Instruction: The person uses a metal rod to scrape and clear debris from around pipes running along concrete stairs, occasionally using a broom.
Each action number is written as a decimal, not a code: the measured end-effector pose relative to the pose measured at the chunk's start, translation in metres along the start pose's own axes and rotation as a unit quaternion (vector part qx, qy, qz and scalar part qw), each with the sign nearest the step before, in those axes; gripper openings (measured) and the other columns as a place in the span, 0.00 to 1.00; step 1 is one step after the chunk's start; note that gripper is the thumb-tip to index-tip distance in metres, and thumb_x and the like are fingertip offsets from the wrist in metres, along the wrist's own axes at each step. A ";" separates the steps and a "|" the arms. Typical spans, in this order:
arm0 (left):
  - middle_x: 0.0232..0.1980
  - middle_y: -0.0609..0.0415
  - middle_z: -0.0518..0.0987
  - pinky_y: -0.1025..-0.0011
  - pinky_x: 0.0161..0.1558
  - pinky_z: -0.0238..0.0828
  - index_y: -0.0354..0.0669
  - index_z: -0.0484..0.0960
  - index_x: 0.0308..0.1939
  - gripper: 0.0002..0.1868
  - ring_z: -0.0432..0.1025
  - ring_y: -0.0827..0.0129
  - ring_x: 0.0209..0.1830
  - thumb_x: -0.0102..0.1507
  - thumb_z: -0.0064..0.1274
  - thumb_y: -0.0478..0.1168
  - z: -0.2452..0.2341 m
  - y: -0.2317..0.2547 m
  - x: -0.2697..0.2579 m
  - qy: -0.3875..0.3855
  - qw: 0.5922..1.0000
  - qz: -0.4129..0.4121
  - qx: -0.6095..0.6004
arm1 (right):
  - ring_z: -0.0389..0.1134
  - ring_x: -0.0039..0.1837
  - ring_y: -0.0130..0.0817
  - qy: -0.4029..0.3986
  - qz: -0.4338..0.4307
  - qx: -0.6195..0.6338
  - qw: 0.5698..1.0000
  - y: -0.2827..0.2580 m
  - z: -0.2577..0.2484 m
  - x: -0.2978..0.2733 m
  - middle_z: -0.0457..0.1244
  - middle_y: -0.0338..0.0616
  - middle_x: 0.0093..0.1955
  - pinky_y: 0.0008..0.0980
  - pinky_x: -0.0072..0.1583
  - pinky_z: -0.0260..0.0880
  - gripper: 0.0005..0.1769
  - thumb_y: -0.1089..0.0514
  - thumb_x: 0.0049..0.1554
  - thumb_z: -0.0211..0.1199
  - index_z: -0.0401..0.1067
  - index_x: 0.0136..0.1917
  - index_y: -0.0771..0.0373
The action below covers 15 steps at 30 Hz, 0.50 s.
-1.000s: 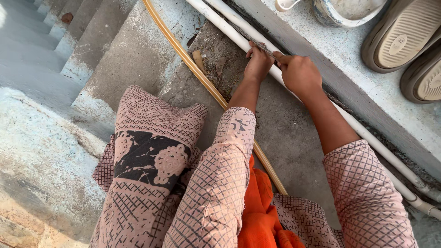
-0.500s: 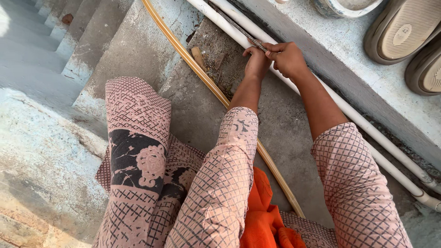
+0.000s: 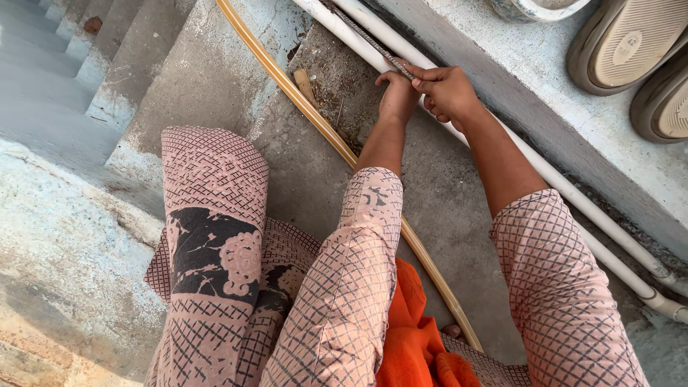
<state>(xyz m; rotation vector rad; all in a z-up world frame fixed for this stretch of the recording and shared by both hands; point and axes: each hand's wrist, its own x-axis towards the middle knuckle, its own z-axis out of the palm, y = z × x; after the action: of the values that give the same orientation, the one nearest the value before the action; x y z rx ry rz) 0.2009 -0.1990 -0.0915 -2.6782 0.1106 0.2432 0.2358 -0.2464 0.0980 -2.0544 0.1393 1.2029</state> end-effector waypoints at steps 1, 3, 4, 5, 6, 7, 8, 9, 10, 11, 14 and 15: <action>0.61 0.30 0.75 0.53 0.26 0.77 0.34 0.77 0.59 0.24 0.74 0.33 0.57 0.66 0.42 0.47 0.000 0.001 -0.003 -0.001 1.000 -0.001 -0.003 | 0.44 0.26 0.19 0.001 0.000 0.008 1.000 0.001 0.000 -0.001 0.52 0.34 0.26 0.28 0.28 0.39 0.20 0.57 0.64 0.58 0.75 0.69 0.51; 0.61 0.30 0.75 0.53 0.26 0.77 0.34 0.77 0.60 0.24 0.73 0.33 0.57 0.66 0.42 0.47 0.002 0.000 -0.007 -0.001 1.000 -0.003 -0.005 | 0.43 0.26 0.19 -0.011 -0.022 0.045 0.999 0.006 -0.002 -0.007 0.51 0.32 0.26 0.27 0.28 0.38 0.21 0.57 0.64 0.59 0.75 0.70 0.52; 0.61 0.30 0.75 0.53 0.26 0.77 0.34 0.76 0.60 0.24 0.73 0.33 0.57 0.66 0.42 0.47 0.001 -0.002 -0.004 0.000 1.000 -0.007 -0.006 | 0.43 0.26 0.19 -0.024 -0.048 0.081 0.995 0.006 -0.005 -0.008 0.49 0.31 0.26 0.27 0.28 0.37 0.21 0.57 0.65 0.59 0.74 0.71 0.54; 0.61 0.30 0.75 0.53 0.26 0.77 0.35 0.76 0.60 0.24 0.73 0.33 0.57 0.66 0.42 0.47 0.000 -0.004 0.000 0.002 1.000 -0.010 -0.007 | 0.43 0.26 0.19 -0.025 -0.050 0.078 0.995 0.004 -0.008 -0.003 0.49 0.31 0.26 0.27 0.28 0.37 0.21 0.57 0.65 0.59 0.74 0.71 0.54; 0.61 0.30 0.75 0.53 0.26 0.77 0.35 0.76 0.60 0.24 0.73 0.33 0.58 0.66 0.42 0.47 0.001 -0.001 -0.005 0.000 1.000 -0.009 -0.007 | 0.45 0.26 0.19 0.016 -0.047 0.048 0.998 0.007 -0.009 0.003 0.53 0.33 0.27 0.26 0.27 0.39 0.20 0.57 0.64 0.60 0.75 0.69 0.55; 0.61 0.30 0.75 0.53 0.26 0.77 0.35 0.76 0.61 0.24 0.73 0.32 0.58 0.67 0.42 0.47 0.003 0.001 -0.009 -0.003 1.000 -0.008 -0.007 | 0.47 0.26 0.19 0.056 -0.045 0.018 0.997 0.013 -0.010 0.007 0.56 0.36 0.28 0.25 0.26 0.41 0.19 0.58 0.64 0.60 0.75 0.67 0.56; 0.61 0.30 0.75 0.53 0.25 0.77 0.35 0.75 0.61 0.24 0.73 0.32 0.58 0.67 0.42 0.47 0.002 -0.001 -0.005 0.005 1.000 -0.009 -0.004 | 0.47 0.26 0.19 0.060 -0.048 0.021 0.997 0.018 -0.013 0.009 0.56 0.36 0.28 0.25 0.26 0.41 0.19 0.58 0.64 0.60 0.75 0.67 0.56; 0.61 0.30 0.75 0.53 0.25 0.77 0.35 0.75 0.61 0.24 0.72 0.32 0.58 0.67 0.42 0.47 0.001 -0.003 -0.001 0.009 1.000 -0.009 -0.002 | 0.52 0.29 0.20 0.068 -0.078 -0.009 0.995 0.023 -0.014 0.011 0.64 0.28 0.43 0.28 0.28 0.48 0.15 0.59 0.63 0.61 0.78 0.63 0.62; 0.61 0.30 0.75 0.53 0.25 0.77 0.35 0.75 0.61 0.24 0.72 0.32 0.58 0.67 0.42 0.47 -0.001 -0.001 -0.001 0.008 1.000 -0.011 -0.003 | 0.58 0.33 0.22 0.072 -0.104 -0.043 0.991 0.029 -0.016 0.011 0.72 0.21 0.58 0.30 0.30 0.56 0.13 0.60 0.63 0.62 0.80 0.58 0.67; 0.61 0.30 0.75 0.53 0.25 0.77 0.35 0.75 0.62 0.24 0.72 0.32 0.59 0.67 0.42 0.47 -0.002 0.001 -0.001 0.010 1.000 -0.011 -0.007 | 0.58 0.33 0.22 0.072 -0.103 -0.045 0.991 0.030 -0.020 0.011 0.72 0.21 0.58 0.30 0.30 0.56 0.13 0.60 0.63 0.62 0.80 0.58 0.67; 0.61 0.30 0.75 0.53 0.25 0.77 0.35 0.74 0.62 0.24 0.72 0.31 0.59 0.68 0.42 0.47 0.001 0.006 -0.008 0.007 1.000 -0.015 -0.010 | 0.74 0.52 0.31 0.134 -0.256 -0.251 0.924 0.018 -0.018 -0.002 0.72 0.41 0.59 0.36 0.54 0.72 0.15 0.57 0.61 0.65 0.81 0.61 0.55; 0.61 0.30 0.75 0.53 0.25 0.77 0.35 0.74 0.63 0.24 0.72 0.31 0.59 0.68 0.42 0.47 0.001 0.003 -0.007 0.008 1.000 -0.017 -0.009 | 0.73 0.54 0.37 0.151 -0.189 -0.298 0.924 0.009 -0.015 -0.009 0.72 0.41 0.59 0.41 0.56 0.71 0.14 0.55 0.61 0.64 0.80 0.60 0.50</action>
<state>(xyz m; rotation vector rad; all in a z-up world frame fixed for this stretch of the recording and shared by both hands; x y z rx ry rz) 0.1936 -0.2012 -0.0929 -2.6980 0.0671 0.2130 0.2376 -0.2651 0.1045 -2.6249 -0.5210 0.7293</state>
